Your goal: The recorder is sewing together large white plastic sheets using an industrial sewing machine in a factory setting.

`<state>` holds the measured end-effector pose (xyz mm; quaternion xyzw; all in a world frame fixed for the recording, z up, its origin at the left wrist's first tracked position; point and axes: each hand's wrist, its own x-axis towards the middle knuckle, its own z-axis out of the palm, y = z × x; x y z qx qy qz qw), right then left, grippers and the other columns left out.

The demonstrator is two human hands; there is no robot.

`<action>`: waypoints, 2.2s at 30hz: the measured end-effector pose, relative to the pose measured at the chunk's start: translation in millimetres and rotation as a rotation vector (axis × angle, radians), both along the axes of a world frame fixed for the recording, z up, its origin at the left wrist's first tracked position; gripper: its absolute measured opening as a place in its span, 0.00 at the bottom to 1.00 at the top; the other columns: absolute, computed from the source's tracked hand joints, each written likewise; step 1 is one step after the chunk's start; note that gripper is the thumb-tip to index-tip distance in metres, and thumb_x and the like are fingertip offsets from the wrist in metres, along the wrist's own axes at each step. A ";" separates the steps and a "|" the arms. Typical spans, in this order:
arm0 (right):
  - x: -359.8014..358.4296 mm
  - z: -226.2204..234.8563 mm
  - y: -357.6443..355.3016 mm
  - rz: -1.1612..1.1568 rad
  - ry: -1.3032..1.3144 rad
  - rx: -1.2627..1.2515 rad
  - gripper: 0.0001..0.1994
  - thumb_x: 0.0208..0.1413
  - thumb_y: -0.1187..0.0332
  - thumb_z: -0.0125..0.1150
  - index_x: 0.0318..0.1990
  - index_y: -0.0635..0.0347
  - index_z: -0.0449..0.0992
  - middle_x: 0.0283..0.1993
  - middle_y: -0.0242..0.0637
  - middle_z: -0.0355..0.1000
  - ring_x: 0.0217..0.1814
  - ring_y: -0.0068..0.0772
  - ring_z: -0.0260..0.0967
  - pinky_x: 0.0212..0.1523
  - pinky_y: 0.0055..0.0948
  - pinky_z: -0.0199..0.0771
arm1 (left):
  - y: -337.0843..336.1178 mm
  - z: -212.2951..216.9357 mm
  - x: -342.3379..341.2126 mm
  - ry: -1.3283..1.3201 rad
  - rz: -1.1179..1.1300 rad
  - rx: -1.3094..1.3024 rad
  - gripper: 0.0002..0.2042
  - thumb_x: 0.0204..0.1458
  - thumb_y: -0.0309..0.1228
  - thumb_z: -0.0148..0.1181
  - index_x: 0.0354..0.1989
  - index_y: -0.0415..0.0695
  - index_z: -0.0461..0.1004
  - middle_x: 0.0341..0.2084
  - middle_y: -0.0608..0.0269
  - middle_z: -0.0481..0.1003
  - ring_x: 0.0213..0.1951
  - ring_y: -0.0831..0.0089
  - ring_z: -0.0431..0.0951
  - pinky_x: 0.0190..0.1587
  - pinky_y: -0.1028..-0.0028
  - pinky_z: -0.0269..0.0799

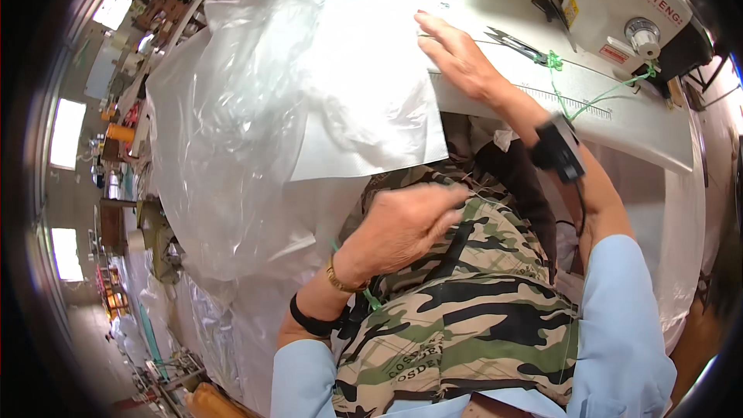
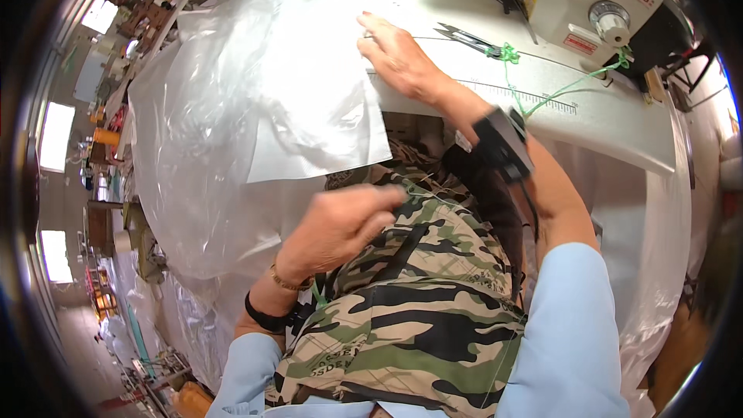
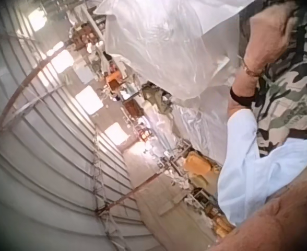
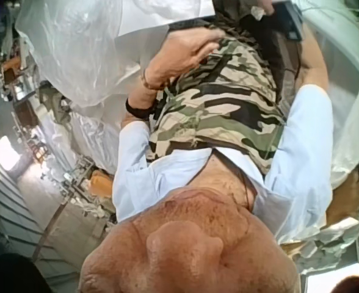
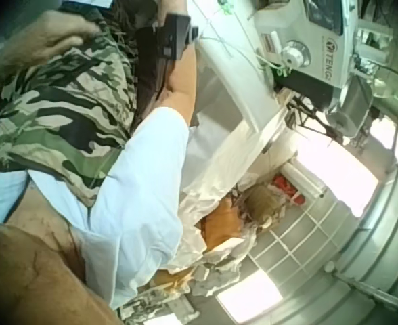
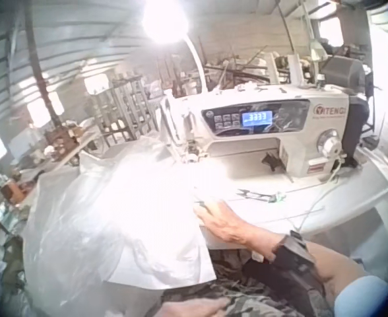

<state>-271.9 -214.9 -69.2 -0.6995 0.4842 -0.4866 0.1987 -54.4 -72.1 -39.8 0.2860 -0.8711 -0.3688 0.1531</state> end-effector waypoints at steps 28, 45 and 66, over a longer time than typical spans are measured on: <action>78.6 -80.7 104.4 0.215 -0.725 0.548 0.14 0.60 0.64 0.58 0.42 0.70 0.78 0.36 0.31 0.76 0.36 0.18 0.67 0.37 0.24 0.70 | 7.4 12.6 44.7 -0.286 -0.095 -0.542 0.13 0.49 0.26 0.56 0.44 0.44 0.78 0.36 0.57 0.79 0.41 0.61 0.80 0.42 0.64 0.76; 56.7 -83.8 119.3 0.284 -0.790 0.496 0.13 0.64 0.64 0.56 0.38 0.67 0.77 0.32 0.24 0.71 0.33 0.12 0.61 0.34 0.19 0.64 | 2.5 39.5 34.8 0.068 0.226 -0.406 0.12 0.48 0.25 0.70 0.40 0.39 0.75 0.26 0.58 0.75 0.24 0.64 0.76 0.25 0.70 0.72; 39.9 -75.8 125.4 0.064 -0.592 0.505 0.12 0.60 0.65 0.59 0.40 0.68 0.75 0.30 0.33 0.75 0.32 0.22 0.71 0.35 0.27 0.74 | 6.9 39.8 27.8 0.028 0.052 -0.682 0.10 0.39 0.19 0.66 0.33 0.41 0.79 0.16 0.65 0.67 0.21 0.65 0.68 0.38 0.68 0.66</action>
